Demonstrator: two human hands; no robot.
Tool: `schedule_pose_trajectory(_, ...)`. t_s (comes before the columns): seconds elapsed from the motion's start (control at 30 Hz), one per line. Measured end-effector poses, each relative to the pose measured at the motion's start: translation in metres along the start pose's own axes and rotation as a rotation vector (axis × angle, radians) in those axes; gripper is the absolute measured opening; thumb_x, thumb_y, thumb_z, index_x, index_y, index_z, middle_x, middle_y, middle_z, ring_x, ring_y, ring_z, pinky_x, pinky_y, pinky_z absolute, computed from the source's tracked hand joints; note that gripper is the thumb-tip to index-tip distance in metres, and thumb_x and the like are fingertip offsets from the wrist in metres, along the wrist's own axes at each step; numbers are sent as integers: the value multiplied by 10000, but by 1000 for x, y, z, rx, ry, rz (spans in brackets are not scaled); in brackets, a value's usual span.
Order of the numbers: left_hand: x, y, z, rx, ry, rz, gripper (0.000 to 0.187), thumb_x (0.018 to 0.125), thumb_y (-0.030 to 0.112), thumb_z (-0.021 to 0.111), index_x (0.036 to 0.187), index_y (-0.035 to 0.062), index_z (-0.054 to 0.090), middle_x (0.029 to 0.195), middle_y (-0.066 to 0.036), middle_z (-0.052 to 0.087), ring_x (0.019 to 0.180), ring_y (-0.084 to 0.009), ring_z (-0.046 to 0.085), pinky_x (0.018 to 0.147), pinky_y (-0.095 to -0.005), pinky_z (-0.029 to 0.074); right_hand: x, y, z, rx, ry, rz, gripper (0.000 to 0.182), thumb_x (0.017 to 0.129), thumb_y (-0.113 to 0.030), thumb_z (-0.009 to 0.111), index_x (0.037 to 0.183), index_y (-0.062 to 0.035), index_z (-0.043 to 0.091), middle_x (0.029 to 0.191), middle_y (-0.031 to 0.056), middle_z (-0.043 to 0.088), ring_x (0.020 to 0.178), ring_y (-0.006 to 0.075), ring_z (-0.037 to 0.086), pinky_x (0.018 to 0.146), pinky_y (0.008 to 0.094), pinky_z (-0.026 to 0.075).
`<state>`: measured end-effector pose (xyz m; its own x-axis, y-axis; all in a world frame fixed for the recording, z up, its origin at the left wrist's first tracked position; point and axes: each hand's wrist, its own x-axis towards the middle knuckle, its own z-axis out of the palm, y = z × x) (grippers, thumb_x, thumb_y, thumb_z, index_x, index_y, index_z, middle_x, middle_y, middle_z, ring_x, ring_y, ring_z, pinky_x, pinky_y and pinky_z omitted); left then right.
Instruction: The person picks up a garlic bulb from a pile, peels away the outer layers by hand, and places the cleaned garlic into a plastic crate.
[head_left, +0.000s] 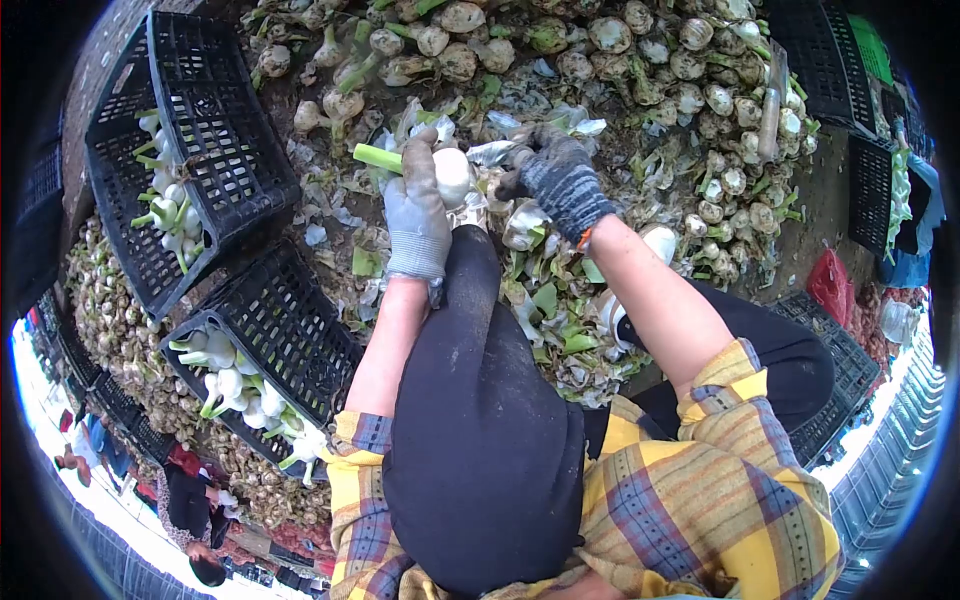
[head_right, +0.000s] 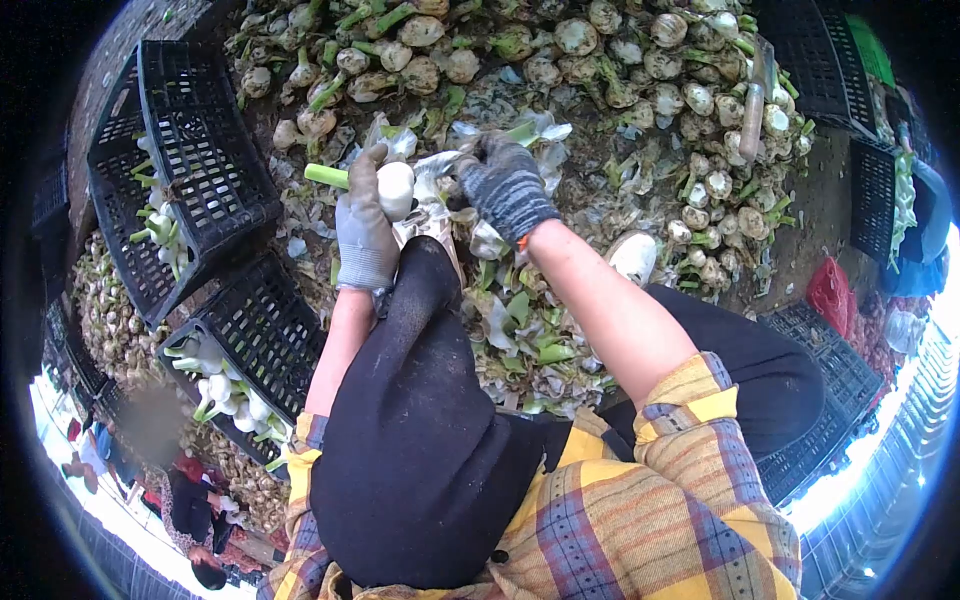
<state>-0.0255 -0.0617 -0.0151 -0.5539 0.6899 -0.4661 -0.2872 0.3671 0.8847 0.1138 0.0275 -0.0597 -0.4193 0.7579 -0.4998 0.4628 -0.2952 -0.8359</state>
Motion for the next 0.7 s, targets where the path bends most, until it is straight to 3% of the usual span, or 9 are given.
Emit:
schedule_pose_trajectory(0.07,-1,-1,1,-156,-7,-73,448,946,385,383,1157,11,511,990,-103,594,857,-138,573,743,-255,472,-5,-11,-8,-31,-153,14,308,855,-232,533,1008,33,566,855,147,640,751,246,640,646,349,516)
schedule_pose_trajectory(0.1,0,-5,0,-212,-19,-111,402,951,339,377,1161,17,496,989,-109,594,871,-160,586,760,-269,485,-16,-31,-13,335,-244,411,324,906,-163,481,1178,10,450,946,118,609,770,217,647,668,324,556)
schedule_pose_trajectory(0.2,-1,-4,3,-428,-53,-117,372,952,307,370,1165,23,484,987,-107,592,881,-175,593,764,-284,499,-21,-41,-14,795,-380,557,340,905,-208,504,1185,-19,458,954,108,606,820,228,642,687,340,556)
schedule_pose_trajectory(0.23,0,-6,0,-410,-115,-89,369,950,301,371,1178,30,474,980,-101,590,882,-178,593,749,-290,511,-25,-50,-12,888,-437,494,310,858,-225,584,1066,1,538,876,107,613,766,210,634,673,354,556)
schedule_pose_trajectory(0.33,0,-9,5,-423,-138,-34,398,948,332,382,1197,32,462,981,-103,587,869,-166,594,721,-282,513,-27,-49,1,550,-393,245,251,835,-174,608,1000,7,553,845,104,610,748,192,622,676,358,556)
schedule_pose_trajectory(0.47,-3,-4,1,-205,-73,-208,463,941,395,394,1193,15,474,1014,-95,582,858,-134,587,712,-258,501,-27,-47,-2,180,-248,-36,210,796,-96,586,958,35,563,809,100,629,707,140,594,680,277,496)
schedule_pose_trajectory(0.5,-4,-3,4,-191,-39,-188,455,942,393,394,1157,6,502,1005,-91,589,858,-128,580,717,-254,498,-25,-42,-2,320,-278,76,211,792,-86,565,963,37,570,766,104,630,696,129,582,678,260,473)
schedule_pose_trajectory(0.63,-4,-2,-2,-1,-69,1,427,947,367,377,1139,14,519,992,-94,590,855,-137,574,750,-253,479,-17,-38,-10,-224,-122,-93,279,873,-223,559,1034,2,597,855,99,644,729,125,613,663,273,497)
schedule_pose_trajectory(0.7,-4,-1,1,-69,-51,21,450,929,408,422,1111,12,536,911,-75,587,803,-132,563,728,-253,470,-18,-43,-12,-252,-240,-45,387,845,-319,581,1052,7,600,895,153,649,813,226,624,750,323,475)
